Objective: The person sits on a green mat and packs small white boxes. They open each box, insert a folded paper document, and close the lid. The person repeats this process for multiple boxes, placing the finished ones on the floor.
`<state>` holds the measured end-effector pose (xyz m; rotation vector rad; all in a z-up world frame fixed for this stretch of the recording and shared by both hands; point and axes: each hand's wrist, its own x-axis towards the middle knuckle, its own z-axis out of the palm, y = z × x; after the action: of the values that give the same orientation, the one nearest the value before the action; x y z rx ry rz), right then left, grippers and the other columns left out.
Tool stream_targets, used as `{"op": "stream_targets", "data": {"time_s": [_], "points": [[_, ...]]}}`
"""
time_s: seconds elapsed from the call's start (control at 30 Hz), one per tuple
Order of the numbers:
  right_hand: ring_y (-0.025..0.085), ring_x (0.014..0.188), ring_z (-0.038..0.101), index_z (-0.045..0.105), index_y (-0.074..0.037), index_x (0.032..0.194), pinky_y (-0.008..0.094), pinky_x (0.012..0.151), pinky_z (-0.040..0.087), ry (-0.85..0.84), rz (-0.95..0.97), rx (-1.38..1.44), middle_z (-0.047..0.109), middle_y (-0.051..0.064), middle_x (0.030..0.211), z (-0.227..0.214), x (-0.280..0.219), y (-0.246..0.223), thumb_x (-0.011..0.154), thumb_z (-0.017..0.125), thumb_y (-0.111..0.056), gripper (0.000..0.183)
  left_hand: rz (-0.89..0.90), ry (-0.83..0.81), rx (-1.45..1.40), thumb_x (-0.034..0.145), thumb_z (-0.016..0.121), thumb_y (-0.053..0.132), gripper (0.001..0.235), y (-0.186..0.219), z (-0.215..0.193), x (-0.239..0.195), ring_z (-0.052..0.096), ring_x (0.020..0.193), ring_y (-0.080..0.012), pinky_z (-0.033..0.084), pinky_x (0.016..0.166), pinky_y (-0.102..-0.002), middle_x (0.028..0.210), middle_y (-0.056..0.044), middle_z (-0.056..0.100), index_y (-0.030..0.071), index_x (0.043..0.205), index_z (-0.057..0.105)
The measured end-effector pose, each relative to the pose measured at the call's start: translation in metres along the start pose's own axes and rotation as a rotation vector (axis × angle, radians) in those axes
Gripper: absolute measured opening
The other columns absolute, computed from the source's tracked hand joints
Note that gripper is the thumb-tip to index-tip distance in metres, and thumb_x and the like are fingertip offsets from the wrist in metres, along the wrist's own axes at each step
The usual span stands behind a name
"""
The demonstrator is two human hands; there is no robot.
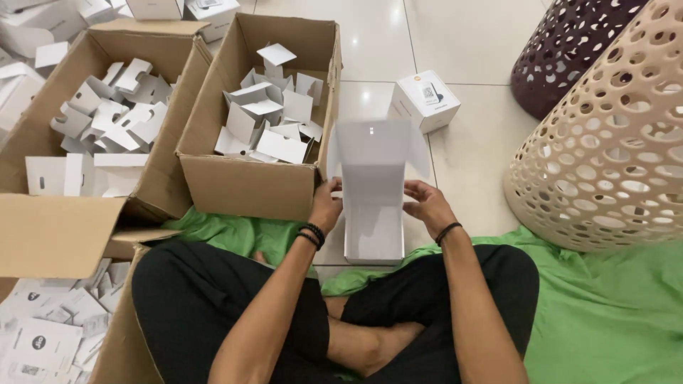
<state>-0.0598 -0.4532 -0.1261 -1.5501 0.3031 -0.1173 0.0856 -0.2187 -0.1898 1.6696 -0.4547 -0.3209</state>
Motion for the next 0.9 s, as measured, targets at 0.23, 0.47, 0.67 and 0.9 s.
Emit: {"op": "stream_targets", "data": {"time_s": [0.23,0.47,0.67,0.9], "points": [[0.029,0.121,0.063,0.066,-0.005,0.127,0.041,0.093,0.058,0.132,0.269,-0.2,0.061,0.012,0.141,0.023,-0.01,0.011,0.082,0.068,-0.002,0.045,0.285,0.131,0.307,0.076,0.065,-0.006,0.029,0.006,0.0,-0.037,0.064,0.116,-0.0266,0.051,0.101,-0.038,0.115,-0.013,0.07,0.004,0.103,0.071],[0.031,0.137,0.05,0.044,-0.02,0.15,0.057,0.1,0.05,0.131,0.524,-0.039,0.051,0.011,0.153,0.052,-0.036,-0.024,0.097,0.051,-0.039,0.056,-0.409,-0.066,-0.019,0.098,0.05,0.058,0.074,0.014,-0.002,-0.063,0.052,0.139,-0.0257,0.037,0.115,-0.034,0.151,-0.016,0.055,0.004,0.149,0.047],[0.037,0.144,0.042,0.035,-0.022,0.158,0.06,0.104,0.048,0.098,0.438,0.019,0.04,0.013,0.16,0.038,-0.045,-0.044,0.094,0.049,-0.056,0.074,-0.408,-0.204,-0.168,0.088,0.049,0.075,0.099,0.066,-0.027,-0.061,0.034,0.15,-0.0271,0.025,0.118,-0.043,0.165,-0.012,0.037,0.008,0.16,0.033],[0.03,0.149,0.039,0.036,-0.015,0.159,0.046,0.114,0.038,0.085,0.094,0.154,0.041,0.014,0.162,0.046,-0.059,-0.084,0.096,0.034,-0.068,0.083,-0.371,-0.153,-0.152,0.081,0.039,0.084,0.098,0.128,-0.038,-0.068,0.057,0.1,-0.0196,0.054,0.069,-0.036,0.133,-0.005,0.059,0.02,0.155,0.041]]}}
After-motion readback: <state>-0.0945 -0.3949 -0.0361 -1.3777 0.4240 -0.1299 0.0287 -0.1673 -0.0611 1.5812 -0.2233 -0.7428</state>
